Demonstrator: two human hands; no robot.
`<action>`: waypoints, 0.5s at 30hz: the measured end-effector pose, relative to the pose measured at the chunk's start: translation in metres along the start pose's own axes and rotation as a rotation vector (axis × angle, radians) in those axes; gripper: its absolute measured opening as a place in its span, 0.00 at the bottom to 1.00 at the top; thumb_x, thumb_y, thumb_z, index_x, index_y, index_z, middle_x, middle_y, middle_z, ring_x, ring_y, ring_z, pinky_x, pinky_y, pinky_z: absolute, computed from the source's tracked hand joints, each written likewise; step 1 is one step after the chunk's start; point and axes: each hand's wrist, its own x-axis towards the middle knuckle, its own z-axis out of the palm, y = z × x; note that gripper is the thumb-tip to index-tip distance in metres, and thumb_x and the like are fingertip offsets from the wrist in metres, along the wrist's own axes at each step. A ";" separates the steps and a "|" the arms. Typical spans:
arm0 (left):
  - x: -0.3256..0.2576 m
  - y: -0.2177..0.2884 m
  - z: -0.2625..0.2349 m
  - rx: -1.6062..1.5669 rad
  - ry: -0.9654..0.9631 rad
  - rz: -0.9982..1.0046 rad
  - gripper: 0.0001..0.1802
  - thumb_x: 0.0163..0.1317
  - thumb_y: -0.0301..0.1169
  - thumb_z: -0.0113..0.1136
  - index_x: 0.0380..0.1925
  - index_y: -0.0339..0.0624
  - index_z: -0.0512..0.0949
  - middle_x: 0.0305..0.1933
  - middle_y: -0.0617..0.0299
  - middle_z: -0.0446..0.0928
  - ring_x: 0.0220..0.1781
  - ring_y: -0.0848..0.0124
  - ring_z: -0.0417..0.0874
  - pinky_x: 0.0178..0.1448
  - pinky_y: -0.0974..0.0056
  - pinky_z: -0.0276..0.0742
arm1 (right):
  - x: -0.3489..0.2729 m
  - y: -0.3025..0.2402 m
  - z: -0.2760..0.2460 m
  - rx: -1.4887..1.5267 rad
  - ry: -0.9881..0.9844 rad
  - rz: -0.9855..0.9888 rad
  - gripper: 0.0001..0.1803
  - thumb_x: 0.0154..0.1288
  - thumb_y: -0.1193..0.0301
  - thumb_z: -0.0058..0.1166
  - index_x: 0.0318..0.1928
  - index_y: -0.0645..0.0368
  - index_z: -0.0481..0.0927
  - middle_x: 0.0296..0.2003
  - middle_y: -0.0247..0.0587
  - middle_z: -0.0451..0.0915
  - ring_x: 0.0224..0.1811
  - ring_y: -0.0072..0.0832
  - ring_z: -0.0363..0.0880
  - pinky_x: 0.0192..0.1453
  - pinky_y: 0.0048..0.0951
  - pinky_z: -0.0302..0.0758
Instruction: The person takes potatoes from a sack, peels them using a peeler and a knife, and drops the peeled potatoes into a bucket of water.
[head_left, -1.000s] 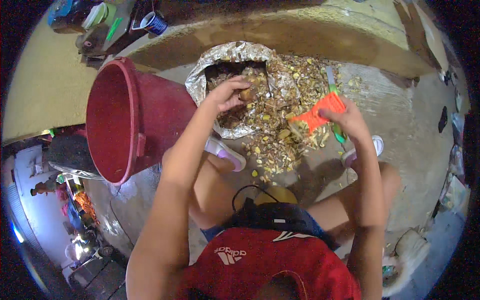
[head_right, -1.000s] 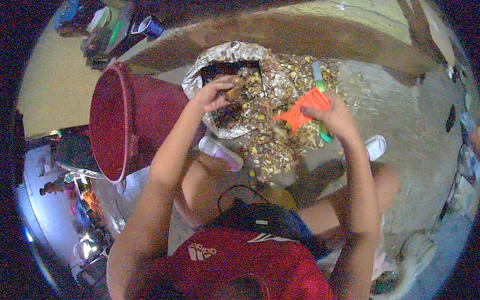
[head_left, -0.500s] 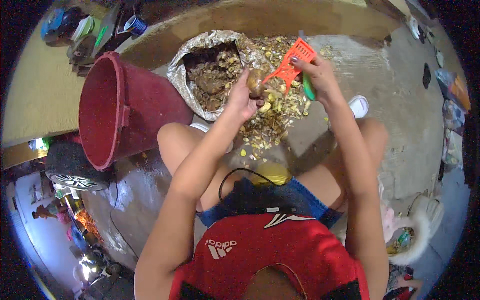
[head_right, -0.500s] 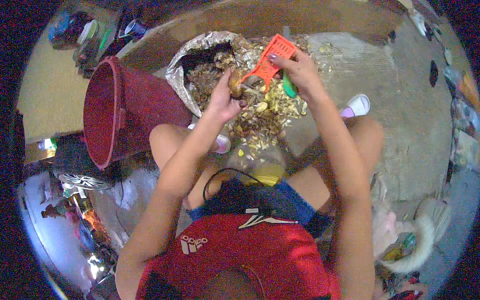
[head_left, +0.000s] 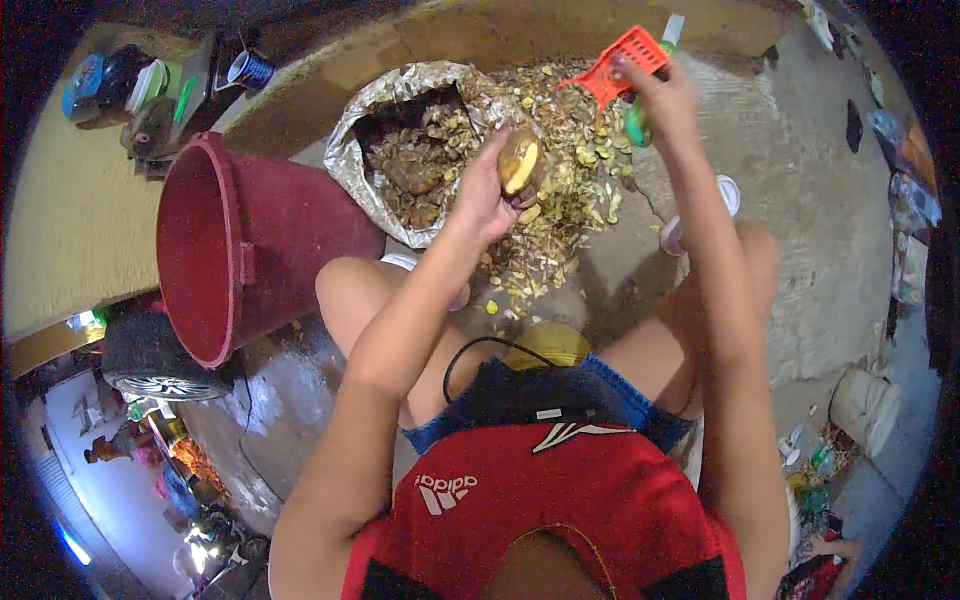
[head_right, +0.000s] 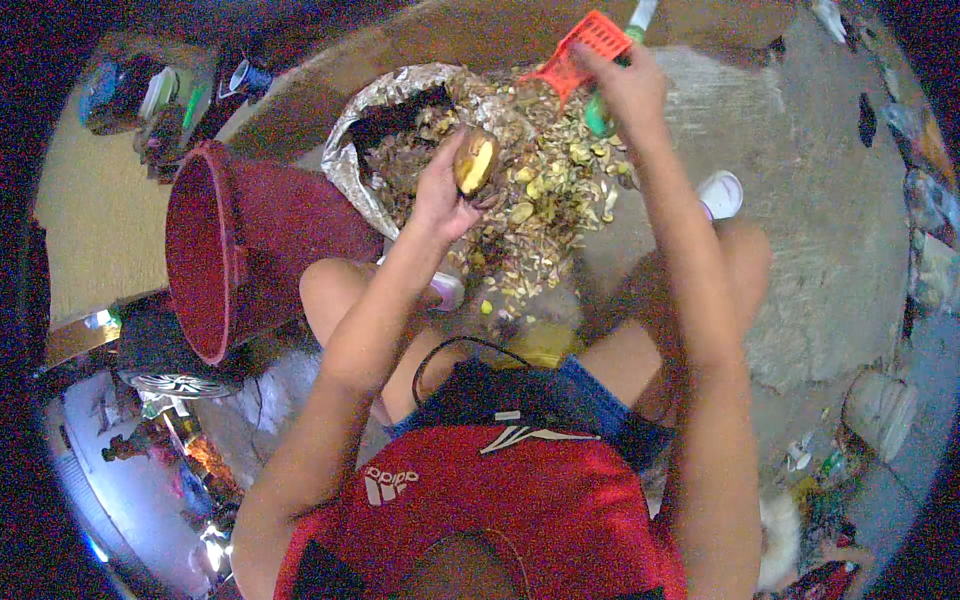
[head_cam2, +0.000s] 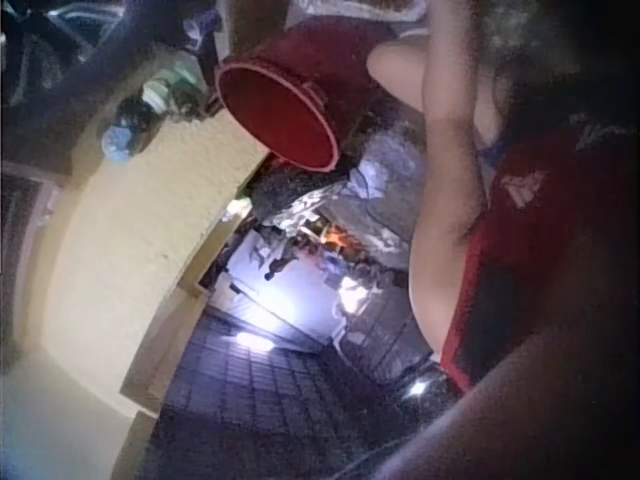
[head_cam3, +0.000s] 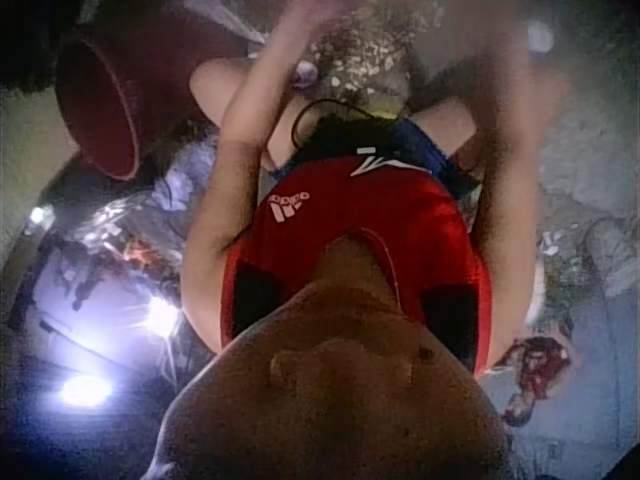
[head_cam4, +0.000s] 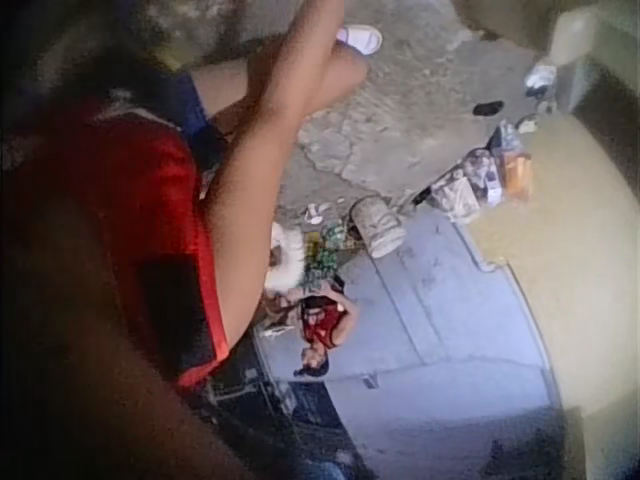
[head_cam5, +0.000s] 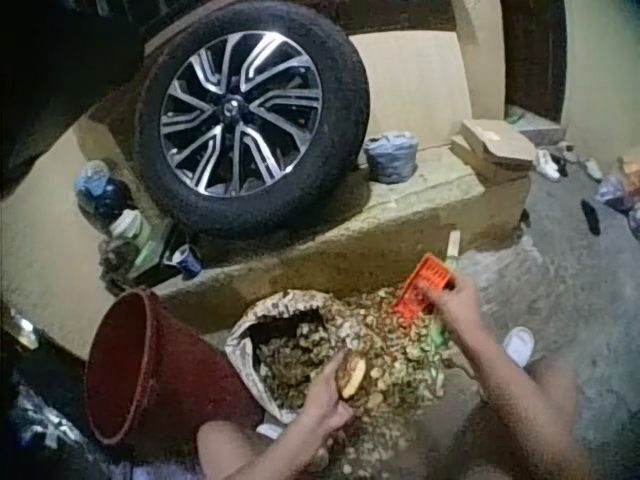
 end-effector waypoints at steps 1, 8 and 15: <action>0.002 0.002 -0.010 -0.032 -0.099 -0.018 0.18 0.59 0.44 0.41 0.37 0.42 0.70 0.30 0.62 0.74 0.27 0.71 0.76 0.23 0.70 0.69 | 0.004 -0.006 -0.001 0.134 -0.055 0.092 0.15 0.46 0.65 0.60 0.33 0.61 0.77 0.27 0.36 0.78 0.27 0.21 0.75 0.32 0.23 0.72; 0.002 0.002 0.011 -0.146 0.064 -0.066 0.22 0.60 0.45 0.37 0.43 0.39 0.68 0.39 0.56 0.74 0.37 0.65 0.77 0.35 0.64 0.75 | -0.037 -0.014 0.025 0.229 -0.355 0.233 0.12 0.50 0.72 0.56 0.37 0.62 0.74 0.29 0.34 0.77 0.29 0.19 0.74 0.33 0.19 0.71; 0.004 0.001 0.004 -0.133 0.091 -0.059 0.22 0.61 0.47 0.35 0.41 0.42 0.69 0.37 0.58 0.74 0.36 0.68 0.76 0.32 0.65 0.73 | -0.034 -0.034 0.005 -0.118 -0.112 -0.214 0.19 0.45 0.61 0.60 0.34 0.61 0.76 0.27 0.42 0.74 0.30 0.33 0.74 0.38 0.28 0.69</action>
